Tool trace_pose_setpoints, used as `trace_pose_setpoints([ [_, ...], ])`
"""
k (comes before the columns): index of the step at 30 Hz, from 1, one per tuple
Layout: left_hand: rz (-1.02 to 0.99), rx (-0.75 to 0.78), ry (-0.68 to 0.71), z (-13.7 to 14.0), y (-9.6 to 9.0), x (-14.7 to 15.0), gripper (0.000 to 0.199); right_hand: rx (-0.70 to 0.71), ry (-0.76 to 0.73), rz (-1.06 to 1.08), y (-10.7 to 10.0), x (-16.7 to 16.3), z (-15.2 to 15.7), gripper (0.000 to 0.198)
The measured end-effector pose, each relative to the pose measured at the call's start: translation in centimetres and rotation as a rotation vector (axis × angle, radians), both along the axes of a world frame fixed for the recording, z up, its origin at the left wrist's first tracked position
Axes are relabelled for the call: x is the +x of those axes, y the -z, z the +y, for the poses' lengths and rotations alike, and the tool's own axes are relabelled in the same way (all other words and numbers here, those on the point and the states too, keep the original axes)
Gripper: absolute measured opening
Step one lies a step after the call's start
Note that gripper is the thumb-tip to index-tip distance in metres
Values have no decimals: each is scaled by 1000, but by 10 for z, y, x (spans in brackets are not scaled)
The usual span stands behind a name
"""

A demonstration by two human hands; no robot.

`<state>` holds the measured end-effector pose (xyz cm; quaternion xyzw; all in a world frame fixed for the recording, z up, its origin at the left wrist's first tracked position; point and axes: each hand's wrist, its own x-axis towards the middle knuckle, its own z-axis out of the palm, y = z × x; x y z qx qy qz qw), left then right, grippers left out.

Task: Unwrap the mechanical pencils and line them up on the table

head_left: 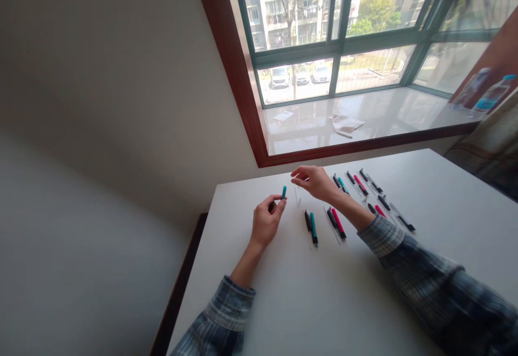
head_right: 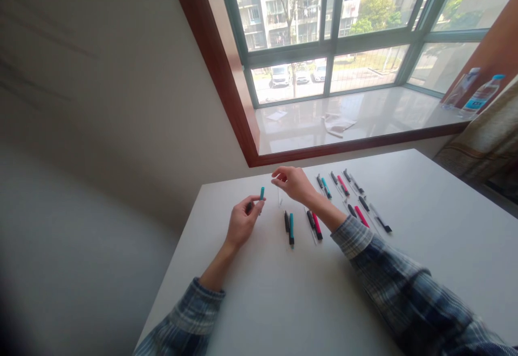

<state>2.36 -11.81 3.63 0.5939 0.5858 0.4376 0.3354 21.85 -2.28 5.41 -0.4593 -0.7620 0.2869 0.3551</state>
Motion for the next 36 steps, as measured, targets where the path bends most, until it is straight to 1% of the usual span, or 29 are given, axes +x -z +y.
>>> trace_pose_setpoints([
  [3,48,-1,-18,-2,0,2,36,100,74,-222,9,9,7,17],
  [5,89,-2,-31,-4,0,3,34,115,71,-322,14,12,9,21],
  [7,119,0,-36,-5,0,4,34,116,59,-376,17,12,8,23],
  [12,136,7,-29,-7,-4,5,35,103,52,-415,17,10,4,21],
  [19,179,11,-30,-8,-6,6,33,111,31,-390,13,9,1,13],
  [22,197,12,-40,-8,-5,5,32,116,35,-368,7,8,1,12],
  [24,208,13,-42,-7,-3,4,32,109,22,-297,1,9,0,10],
  [25,213,13,-42,-7,-2,3,32,99,-9,-237,-3,9,-1,9],
  [27,218,15,-41,-6,0,2,33,72,-119,-103,-13,11,-3,6],
  [29,221,17,-39,-4,3,1,34,62,-212,-37,-25,12,-7,7],
  [33,230,17,-39,-1,5,-2,34,156,-229,-111,-43,11,-15,12],
  [36,238,20,-36,0,4,-3,34,216,-282,-158,-49,7,-18,16],
])
